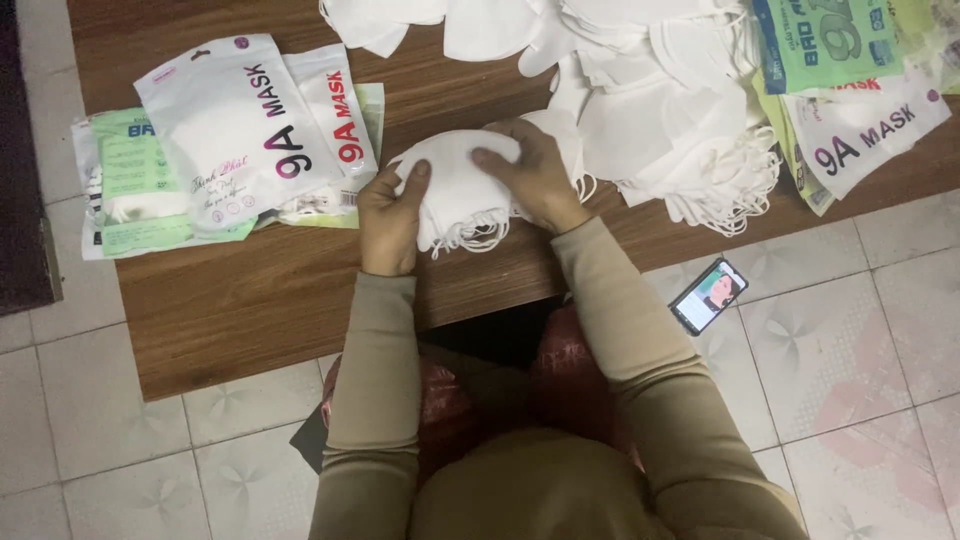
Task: Picking up individual face masks from a pile and stacking them neatly on a table.
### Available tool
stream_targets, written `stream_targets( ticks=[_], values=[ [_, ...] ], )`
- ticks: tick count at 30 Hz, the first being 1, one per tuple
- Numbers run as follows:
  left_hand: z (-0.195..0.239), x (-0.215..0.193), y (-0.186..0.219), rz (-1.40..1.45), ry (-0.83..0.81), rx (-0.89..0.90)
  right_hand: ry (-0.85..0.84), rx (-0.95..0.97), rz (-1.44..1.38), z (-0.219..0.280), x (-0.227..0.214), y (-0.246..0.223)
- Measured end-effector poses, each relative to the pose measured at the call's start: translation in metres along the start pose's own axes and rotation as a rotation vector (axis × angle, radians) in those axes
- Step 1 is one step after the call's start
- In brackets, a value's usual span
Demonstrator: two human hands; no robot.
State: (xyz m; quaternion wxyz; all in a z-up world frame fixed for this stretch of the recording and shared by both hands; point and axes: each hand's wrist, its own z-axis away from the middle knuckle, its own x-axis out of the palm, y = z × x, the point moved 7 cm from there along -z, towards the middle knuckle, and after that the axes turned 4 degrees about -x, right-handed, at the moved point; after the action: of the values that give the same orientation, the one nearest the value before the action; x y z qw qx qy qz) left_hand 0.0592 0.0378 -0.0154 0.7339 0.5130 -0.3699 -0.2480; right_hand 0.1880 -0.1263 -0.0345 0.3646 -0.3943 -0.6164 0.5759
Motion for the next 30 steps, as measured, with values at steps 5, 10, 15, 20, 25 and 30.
stream_targets(
  ticks=[5,10,15,20,25,30],
  values=[
    [-0.008,-0.027,0.003,0.036,0.097,0.059,0.111,-0.179,0.462,-0.012,-0.048,-0.02],
    [-0.006,-0.033,0.017,0.087,0.154,0.067,-0.013,0.025,1.179,-0.015,-0.059,-0.003],
    [-0.002,-0.022,0.021,0.083,0.141,0.058,-0.004,0.0,1.256,-0.021,-0.058,0.006],
    [-0.005,-0.025,0.016,0.048,0.163,0.067,0.029,-0.147,1.314,-0.021,-0.062,0.014],
    [-0.014,-0.032,0.006,0.004,0.173,0.101,0.153,-0.248,1.165,-0.026,-0.072,0.012],
    [-0.006,-0.028,0.011,-0.109,0.169,0.138,0.295,-0.513,0.434,-0.008,-0.088,-0.053]
  ],
)
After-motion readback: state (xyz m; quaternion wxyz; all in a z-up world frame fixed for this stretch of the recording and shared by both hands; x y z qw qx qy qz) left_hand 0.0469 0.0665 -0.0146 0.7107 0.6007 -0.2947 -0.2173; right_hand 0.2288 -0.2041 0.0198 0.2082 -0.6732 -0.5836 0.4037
